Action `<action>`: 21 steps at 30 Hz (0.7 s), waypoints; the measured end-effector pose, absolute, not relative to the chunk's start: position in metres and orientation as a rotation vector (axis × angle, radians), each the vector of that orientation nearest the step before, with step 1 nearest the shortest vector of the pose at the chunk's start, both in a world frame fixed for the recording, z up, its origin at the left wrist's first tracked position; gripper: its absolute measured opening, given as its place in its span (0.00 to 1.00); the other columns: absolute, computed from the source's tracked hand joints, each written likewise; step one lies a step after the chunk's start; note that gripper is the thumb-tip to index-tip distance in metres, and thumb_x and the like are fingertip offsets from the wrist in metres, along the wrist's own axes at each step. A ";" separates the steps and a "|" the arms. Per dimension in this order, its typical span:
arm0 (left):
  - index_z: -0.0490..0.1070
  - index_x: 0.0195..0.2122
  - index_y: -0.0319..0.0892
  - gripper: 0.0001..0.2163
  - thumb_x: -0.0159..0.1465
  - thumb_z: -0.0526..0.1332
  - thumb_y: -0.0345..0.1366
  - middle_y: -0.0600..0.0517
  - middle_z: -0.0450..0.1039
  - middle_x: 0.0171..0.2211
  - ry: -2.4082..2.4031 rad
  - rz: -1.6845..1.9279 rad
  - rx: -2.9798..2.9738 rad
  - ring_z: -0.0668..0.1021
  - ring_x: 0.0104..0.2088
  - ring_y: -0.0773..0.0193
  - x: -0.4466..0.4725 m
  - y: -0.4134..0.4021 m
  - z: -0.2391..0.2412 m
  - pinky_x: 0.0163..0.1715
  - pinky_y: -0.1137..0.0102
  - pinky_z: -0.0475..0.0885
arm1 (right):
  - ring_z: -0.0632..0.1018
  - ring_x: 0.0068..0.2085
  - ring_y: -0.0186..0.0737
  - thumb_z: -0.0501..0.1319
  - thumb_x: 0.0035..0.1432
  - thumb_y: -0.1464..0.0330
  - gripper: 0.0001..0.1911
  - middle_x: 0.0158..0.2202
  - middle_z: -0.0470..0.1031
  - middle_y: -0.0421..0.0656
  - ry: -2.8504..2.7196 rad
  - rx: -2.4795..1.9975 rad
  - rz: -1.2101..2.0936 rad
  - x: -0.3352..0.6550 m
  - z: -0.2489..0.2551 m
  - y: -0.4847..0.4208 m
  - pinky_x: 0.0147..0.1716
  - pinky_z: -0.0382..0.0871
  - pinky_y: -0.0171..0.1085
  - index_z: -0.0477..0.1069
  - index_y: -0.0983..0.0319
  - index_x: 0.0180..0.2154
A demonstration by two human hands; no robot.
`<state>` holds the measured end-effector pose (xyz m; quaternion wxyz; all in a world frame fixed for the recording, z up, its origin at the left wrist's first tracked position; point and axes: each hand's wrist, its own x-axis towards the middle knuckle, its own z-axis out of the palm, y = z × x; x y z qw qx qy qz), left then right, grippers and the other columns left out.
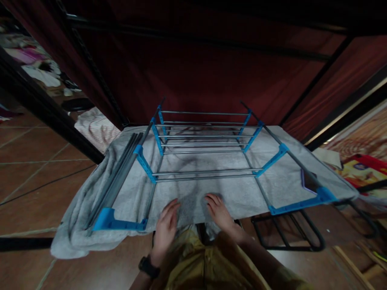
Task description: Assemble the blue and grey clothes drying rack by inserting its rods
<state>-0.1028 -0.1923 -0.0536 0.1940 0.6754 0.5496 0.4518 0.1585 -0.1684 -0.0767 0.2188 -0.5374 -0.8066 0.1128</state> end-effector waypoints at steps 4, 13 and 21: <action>0.80 0.42 0.60 0.15 0.63 0.56 0.36 0.53 0.81 0.46 1.542 1.005 1.930 0.82 0.47 0.54 -0.141 -0.244 -0.077 0.50 0.57 0.79 | 0.73 0.59 0.47 0.50 0.67 0.73 0.22 0.59 0.72 0.50 -2.260 -1.471 0.200 0.165 -0.083 -0.175 0.57 0.71 0.51 0.68 0.58 0.59; 0.77 0.30 0.54 0.09 0.57 0.56 0.41 0.51 0.82 0.36 2.228 1.176 1.490 0.83 0.38 0.49 -0.227 -0.273 -0.065 0.43 0.54 0.79 | 0.74 0.57 0.48 0.50 0.66 0.74 0.22 0.58 0.73 0.49 -2.306 -1.491 0.062 0.163 -0.091 -0.177 0.56 0.67 0.48 0.68 0.58 0.59; 0.70 0.31 0.47 0.06 0.54 0.55 0.37 0.47 0.75 0.32 2.537 1.290 1.374 0.79 0.41 0.48 -0.270 -0.200 -0.025 0.45 0.55 0.75 | 0.75 0.56 0.47 0.50 0.66 0.75 0.22 0.59 0.73 0.49 -2.347 -1.430 0.031 0.167 -0.091 -0.177 0.55 0.68 0.48 0.67 0.58 0.59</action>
